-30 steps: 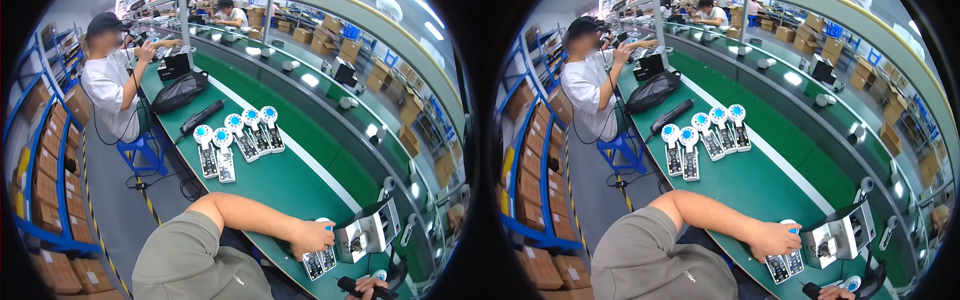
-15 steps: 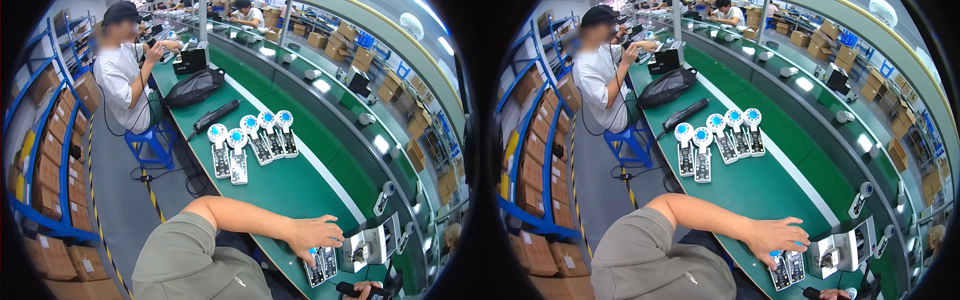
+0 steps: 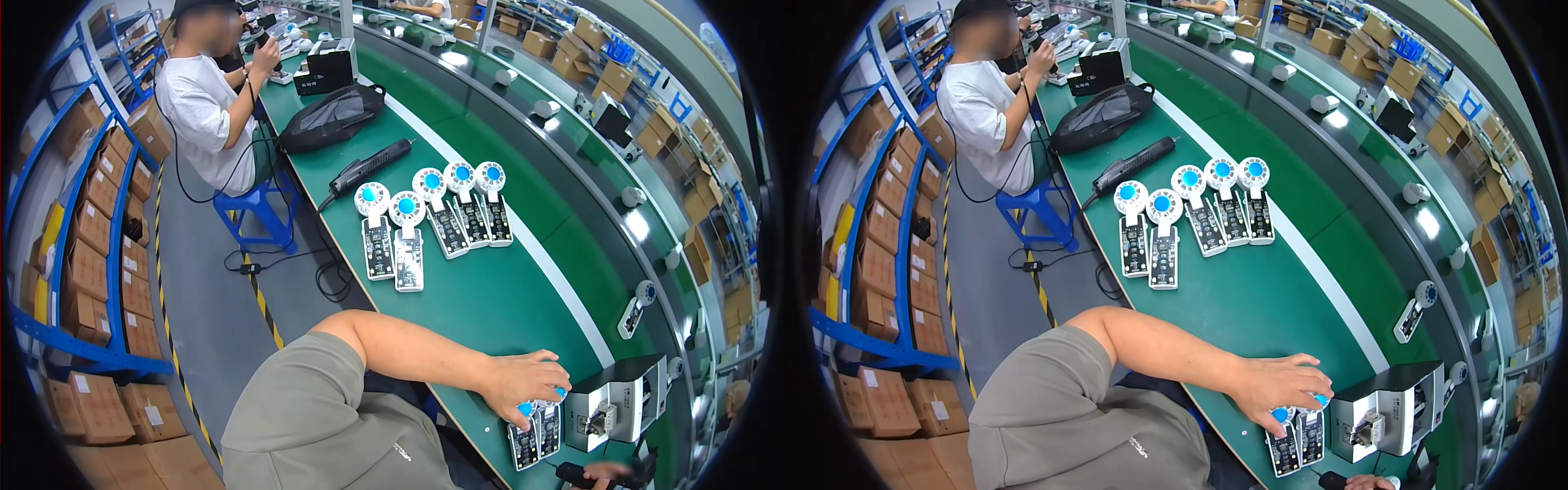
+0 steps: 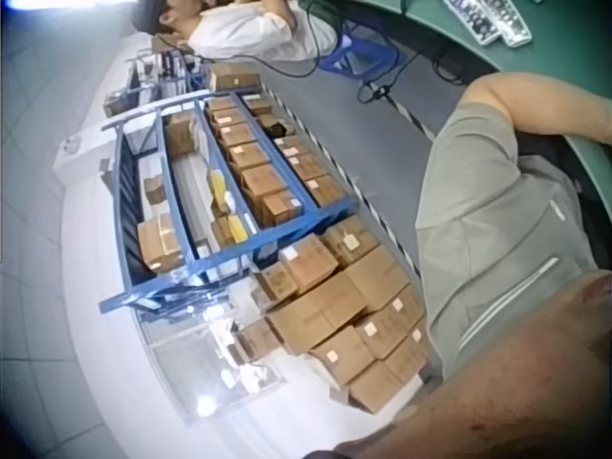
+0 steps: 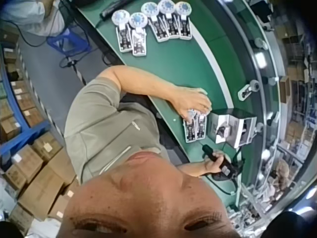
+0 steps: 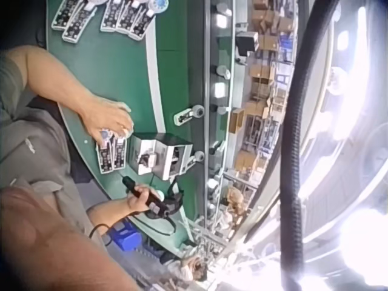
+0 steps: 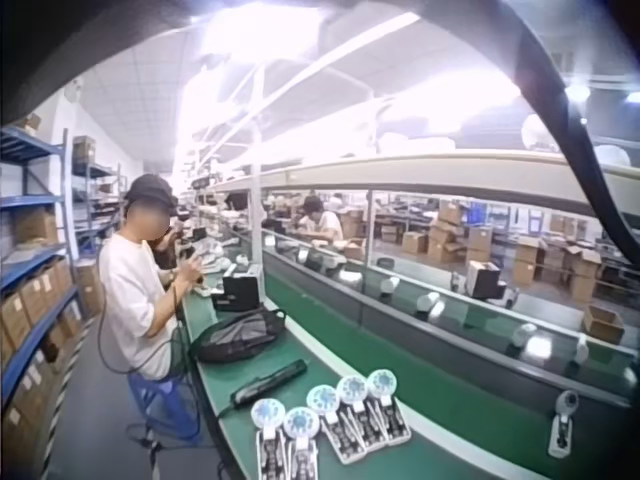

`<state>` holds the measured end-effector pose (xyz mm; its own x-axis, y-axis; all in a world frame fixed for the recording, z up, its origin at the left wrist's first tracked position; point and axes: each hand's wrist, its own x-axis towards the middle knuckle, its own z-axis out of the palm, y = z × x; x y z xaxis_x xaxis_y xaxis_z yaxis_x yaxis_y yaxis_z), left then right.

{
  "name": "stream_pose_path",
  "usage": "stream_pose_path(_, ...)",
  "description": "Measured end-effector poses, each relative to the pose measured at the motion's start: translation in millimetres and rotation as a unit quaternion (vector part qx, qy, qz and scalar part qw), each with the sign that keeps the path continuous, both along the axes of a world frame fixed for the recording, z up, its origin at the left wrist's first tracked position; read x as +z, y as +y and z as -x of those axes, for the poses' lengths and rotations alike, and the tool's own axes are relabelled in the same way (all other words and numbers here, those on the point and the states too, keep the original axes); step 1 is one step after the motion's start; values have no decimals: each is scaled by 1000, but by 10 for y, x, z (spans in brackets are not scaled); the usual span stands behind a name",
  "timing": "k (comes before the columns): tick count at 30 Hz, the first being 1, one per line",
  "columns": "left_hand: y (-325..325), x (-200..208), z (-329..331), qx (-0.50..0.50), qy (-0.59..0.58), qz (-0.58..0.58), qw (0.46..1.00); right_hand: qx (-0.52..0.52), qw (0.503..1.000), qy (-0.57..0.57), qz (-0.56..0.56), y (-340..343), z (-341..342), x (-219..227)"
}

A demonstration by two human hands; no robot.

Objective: Use an electric screwdriver to fasten screws onto circuit boards on a production assembly line.

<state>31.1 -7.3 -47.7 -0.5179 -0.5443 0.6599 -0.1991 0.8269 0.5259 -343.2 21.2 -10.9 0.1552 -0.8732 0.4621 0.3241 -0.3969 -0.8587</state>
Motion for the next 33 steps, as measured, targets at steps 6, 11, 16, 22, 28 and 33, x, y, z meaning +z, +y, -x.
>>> stream_pose_path(6,34,46,-36,-11,6,-22,1000,-17,999,-26,-14,67,-233,117)
stream_pose_path(11,28,39,-22,-13,-1,-19,1000,16,999,-35,-12,41,-241,112)
stream_pose_path(16,43,11,0,-18,-1,-18,1000,13,998,-57,-25,5,37,-72)
stream_pose_path(22,49,-6,36,-12,3,0,1000,4,998,-52,-35,33,-158,63)
stream_pose_path(28,-2,89,32,-12,34,26,999,-46,997,-12,-61,202,-107,110)
stream_pose_path(33,35,182,-76,-8,26,-3,1000,-145,987,49,-57,135,-647,286)
